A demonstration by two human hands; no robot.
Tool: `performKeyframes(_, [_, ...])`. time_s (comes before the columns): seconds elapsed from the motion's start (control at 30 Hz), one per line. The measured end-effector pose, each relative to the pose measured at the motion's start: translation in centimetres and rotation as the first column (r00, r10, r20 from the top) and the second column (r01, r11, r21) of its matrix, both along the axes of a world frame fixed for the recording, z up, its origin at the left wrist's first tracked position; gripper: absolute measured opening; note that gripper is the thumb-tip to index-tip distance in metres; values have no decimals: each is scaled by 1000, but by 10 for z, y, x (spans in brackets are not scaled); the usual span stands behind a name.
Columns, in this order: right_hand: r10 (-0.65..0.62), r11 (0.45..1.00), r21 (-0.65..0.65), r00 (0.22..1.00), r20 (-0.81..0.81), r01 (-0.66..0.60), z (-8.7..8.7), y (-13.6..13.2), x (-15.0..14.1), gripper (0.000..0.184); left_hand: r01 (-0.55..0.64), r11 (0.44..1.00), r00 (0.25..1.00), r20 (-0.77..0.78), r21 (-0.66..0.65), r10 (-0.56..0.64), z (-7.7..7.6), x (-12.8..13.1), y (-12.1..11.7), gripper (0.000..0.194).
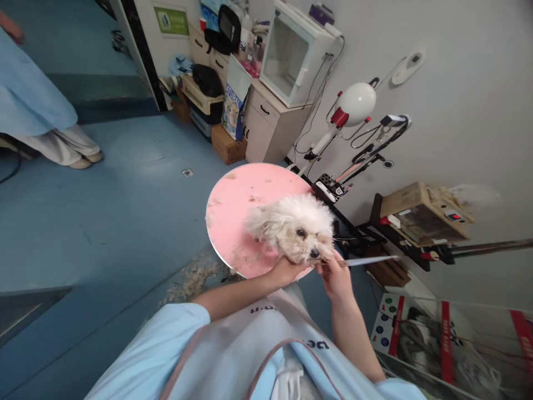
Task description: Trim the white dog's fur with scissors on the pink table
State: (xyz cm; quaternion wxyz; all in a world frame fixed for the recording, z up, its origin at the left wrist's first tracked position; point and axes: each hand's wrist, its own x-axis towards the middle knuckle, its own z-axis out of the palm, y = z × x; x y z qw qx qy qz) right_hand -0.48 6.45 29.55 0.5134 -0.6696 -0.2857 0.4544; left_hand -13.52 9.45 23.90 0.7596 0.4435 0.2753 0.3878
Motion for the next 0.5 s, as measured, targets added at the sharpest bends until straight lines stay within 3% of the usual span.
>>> performKeyframes(0.1, [60,998,15,997,37,-61,11,-10,26,37,-159,978,983,69,-135,169,12,20,10,30])
performKeyframes(0.2, [165,969,-170,982,-87,-178,-4,-29,40,41,-221,941,967,65,-257,245,21,30,14,33])
performKeyframes(0.27, [276,903,-276,938,-211,-328,-24,-41,35,47,-225,932,965,65,-285,253,29,32,18,33])
performKeyframes(0.37, [498,785,-250,817,-291,-567,-53,-48,14,55,-219,941,968,66,-259,243,39,30,27,33])
performKeyframes(0.5, [749,611,-181,637,-183,-771,-62,-29,-7,37,-260,944,960,48,-205,275,44,26,35,38])
